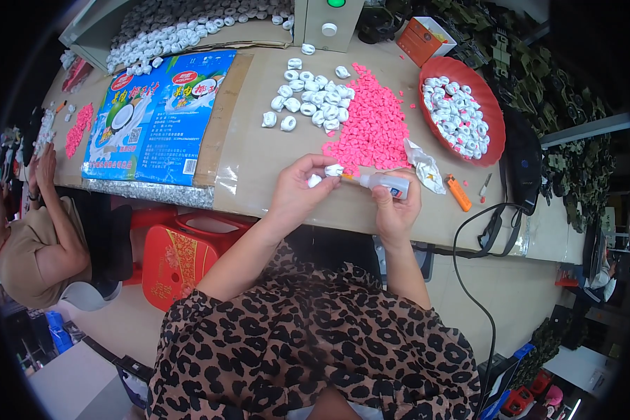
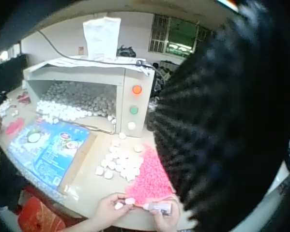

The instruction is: The person applies glue from a bottle onto small white pieces and attaches pink pieces onto them by hand.

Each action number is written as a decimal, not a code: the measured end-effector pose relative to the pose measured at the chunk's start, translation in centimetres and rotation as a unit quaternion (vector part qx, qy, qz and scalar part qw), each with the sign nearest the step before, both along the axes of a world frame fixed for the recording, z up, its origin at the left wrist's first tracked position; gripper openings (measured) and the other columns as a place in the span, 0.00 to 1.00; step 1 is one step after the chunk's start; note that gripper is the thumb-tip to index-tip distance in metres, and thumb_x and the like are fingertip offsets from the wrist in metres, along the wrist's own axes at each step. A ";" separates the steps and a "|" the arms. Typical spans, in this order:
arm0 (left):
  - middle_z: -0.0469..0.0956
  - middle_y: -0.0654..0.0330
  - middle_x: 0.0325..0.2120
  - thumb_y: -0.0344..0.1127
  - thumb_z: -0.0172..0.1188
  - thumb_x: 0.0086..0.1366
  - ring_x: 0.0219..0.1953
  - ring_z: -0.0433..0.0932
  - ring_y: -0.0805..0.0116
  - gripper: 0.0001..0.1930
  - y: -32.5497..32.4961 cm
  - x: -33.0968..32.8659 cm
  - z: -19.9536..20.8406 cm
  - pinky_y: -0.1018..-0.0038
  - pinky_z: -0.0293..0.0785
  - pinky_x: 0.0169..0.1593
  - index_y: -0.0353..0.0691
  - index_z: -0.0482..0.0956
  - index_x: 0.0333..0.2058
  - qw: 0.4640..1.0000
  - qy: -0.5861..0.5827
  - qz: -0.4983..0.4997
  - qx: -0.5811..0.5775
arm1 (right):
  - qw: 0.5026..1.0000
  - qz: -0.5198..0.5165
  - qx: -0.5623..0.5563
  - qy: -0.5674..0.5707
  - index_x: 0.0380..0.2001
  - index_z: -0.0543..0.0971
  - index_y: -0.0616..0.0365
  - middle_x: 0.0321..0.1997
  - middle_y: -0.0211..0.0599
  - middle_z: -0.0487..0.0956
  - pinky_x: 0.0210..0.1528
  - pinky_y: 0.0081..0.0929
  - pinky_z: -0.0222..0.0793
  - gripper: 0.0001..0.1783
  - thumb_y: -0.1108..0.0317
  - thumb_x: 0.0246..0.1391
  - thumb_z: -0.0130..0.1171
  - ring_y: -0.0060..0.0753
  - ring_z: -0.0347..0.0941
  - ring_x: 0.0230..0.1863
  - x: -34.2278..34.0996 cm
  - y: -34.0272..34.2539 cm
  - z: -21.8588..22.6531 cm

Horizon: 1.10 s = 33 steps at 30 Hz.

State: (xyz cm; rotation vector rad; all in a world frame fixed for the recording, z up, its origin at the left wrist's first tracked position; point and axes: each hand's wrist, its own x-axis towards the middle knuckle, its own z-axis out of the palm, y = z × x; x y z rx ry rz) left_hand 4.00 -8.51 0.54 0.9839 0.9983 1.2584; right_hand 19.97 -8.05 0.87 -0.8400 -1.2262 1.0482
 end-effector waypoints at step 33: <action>0.73 0.59 0.28 0.22 0.53 0.53 0.31 0.73 0.74 0.12 0.2 -0.7 -0.3 0.81 0.70 0.37 0.33 0.68 0.38 0.995 -0.101 0.003 -0.023 | 0.829 0.101 0.056 -0.548 0.26 0.77 0.56 0.21 0.34 0.71 0.26 0.23 0.63 0.11 0.75 0.31 0.56 0.30 0.69 0.23 2.4 3.7 3.8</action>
